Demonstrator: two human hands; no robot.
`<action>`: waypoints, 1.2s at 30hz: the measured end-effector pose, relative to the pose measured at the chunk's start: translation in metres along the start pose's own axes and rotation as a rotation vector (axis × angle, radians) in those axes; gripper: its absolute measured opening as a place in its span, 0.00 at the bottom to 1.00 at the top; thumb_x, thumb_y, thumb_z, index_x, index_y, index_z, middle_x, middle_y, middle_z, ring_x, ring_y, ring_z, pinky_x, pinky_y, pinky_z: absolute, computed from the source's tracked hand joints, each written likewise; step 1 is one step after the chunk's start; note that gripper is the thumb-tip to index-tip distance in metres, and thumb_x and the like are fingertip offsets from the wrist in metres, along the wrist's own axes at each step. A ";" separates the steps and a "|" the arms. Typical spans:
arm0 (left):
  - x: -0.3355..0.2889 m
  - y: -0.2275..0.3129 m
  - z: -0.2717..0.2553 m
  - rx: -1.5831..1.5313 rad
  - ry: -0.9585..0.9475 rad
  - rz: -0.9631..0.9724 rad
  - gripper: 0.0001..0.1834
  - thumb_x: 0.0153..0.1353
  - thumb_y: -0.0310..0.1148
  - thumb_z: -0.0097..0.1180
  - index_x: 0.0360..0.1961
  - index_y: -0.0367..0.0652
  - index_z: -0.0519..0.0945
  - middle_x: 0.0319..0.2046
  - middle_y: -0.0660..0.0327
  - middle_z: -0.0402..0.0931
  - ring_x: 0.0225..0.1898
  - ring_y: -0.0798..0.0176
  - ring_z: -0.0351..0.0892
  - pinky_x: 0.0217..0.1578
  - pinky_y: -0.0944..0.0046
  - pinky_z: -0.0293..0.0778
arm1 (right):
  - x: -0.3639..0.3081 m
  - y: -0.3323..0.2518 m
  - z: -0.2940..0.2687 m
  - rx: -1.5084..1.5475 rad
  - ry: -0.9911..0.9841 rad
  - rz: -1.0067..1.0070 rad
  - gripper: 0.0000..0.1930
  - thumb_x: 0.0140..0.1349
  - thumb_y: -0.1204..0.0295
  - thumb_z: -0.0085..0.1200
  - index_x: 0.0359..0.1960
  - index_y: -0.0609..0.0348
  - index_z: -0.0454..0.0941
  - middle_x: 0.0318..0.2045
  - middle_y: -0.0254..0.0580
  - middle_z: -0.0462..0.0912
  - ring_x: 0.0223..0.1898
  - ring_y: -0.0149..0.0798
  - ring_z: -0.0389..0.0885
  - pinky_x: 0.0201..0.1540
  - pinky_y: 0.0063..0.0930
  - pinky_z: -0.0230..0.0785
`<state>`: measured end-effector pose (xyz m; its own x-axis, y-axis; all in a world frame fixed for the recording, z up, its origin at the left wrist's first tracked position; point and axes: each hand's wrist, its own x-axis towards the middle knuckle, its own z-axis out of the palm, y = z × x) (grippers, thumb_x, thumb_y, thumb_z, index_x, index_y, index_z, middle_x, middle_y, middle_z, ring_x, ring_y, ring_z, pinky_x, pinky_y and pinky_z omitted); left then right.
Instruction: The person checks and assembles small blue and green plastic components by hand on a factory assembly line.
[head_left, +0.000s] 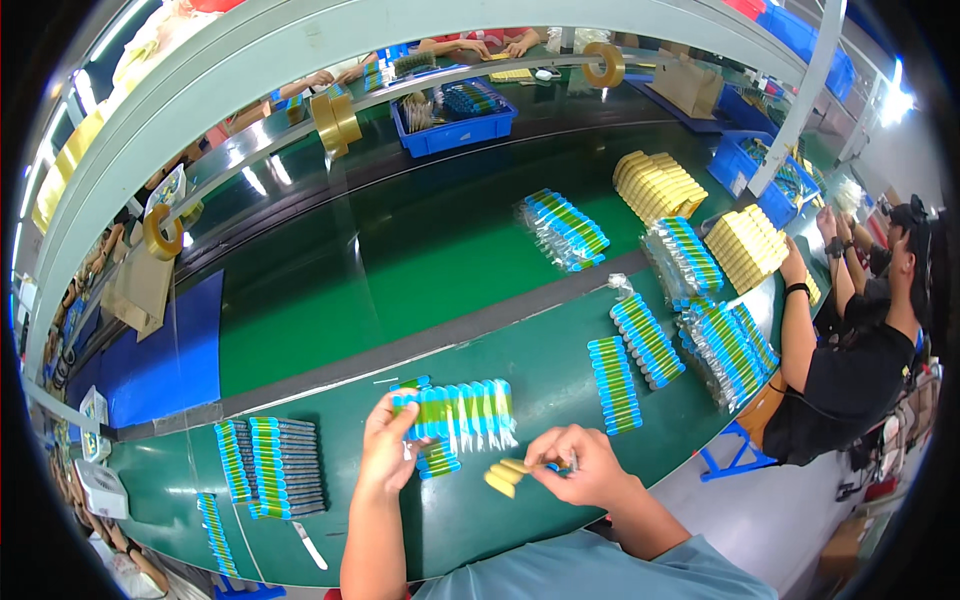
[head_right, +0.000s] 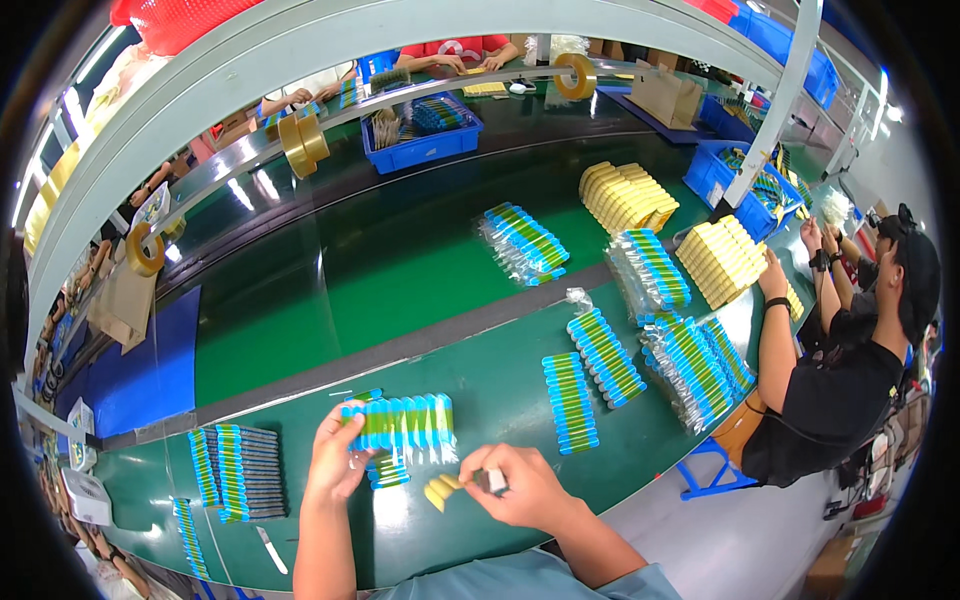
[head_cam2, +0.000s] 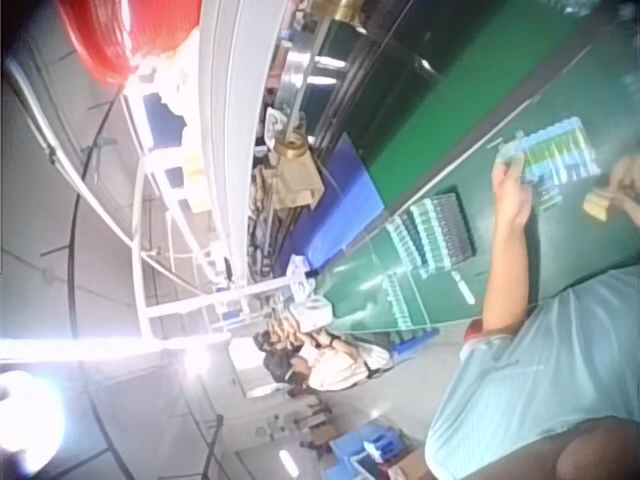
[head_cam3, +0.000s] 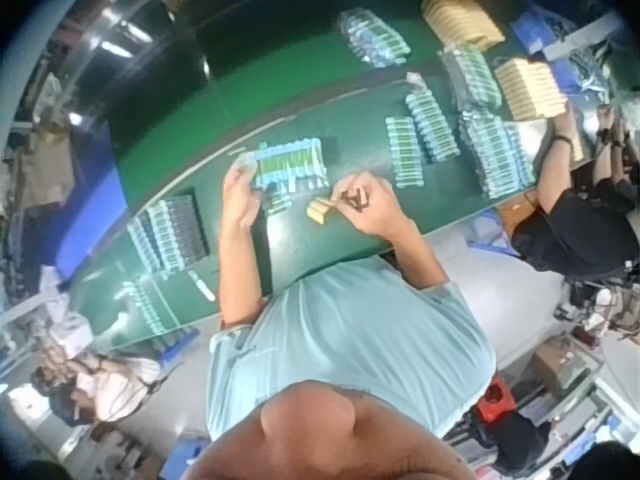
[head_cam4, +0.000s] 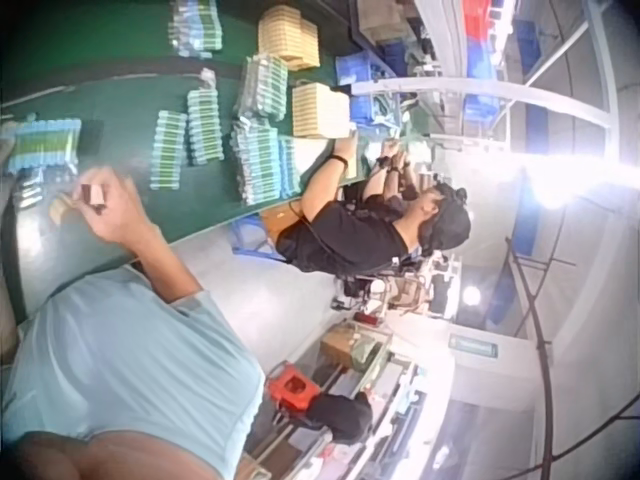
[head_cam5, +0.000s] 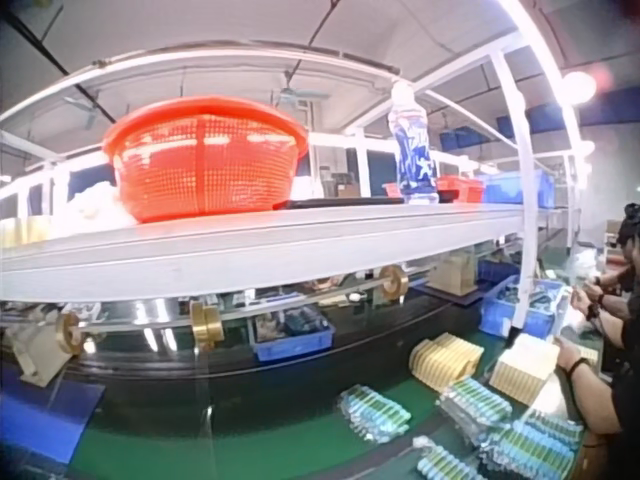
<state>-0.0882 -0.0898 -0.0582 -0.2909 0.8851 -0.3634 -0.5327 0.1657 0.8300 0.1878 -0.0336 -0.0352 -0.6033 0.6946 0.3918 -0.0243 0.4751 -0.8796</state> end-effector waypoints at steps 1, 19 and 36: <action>0.003 -0.002 -0.009 -0.096 0.049 0.057 0.09 0.70 0.28 0.57 0.50 0.43 0.77 0.40 0.64 0.79 0.39 0.69 0.79 0.34 0.64 0.76 | -0.002 -0.001 -0.001 0.001 -0.004 -0.001 0.20 0.54 0.81 0.68 0.35 0.56 0.64 0.33 0.47 0.85 0.31 0.37 0.86 0.31 0.29 0.76; -0.054 0.013 0.046 0.150 -0.376 0.126 0.14 0.69 0.23 0.57 0.54 0.33 0.79 0.46 0.55 0.84 0.45 0.67 0.83 0.49 0.63 0.80 | 0.041 -0.025 0.000 -0.019 0.012 0.191 0.25 0.55 0.74 0.71 0.31 0.54 0.58 0.26 0.44 0.82 0.24 0.30 0.77 0.26 0.29 0.68; -0.063 0.017 0.046 0.123 -0.335 0.112 0.15 0.71 0.24 0.54 0.57 0.30 0.76 0.51 0.50 0.81 0.52 0.59 0.82 0.55 0.56 0.81 | 0.053 -0.027 0.015 -0.029 0.107 0.196 0.21 0.56 0.72 0.72 0.32 0.58 0.64 0.25 0.43 0.83 0.21 0.30 0.79 0.23 0.28 0.70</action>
<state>-0.0421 -0.1225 -0.0016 -0.0555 0.9905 -0.1255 -0.4071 0.0923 0.9087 0.1446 -0.0177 0.0047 -0.5059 0.8279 0.2422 0.1084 0.3396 -0.9343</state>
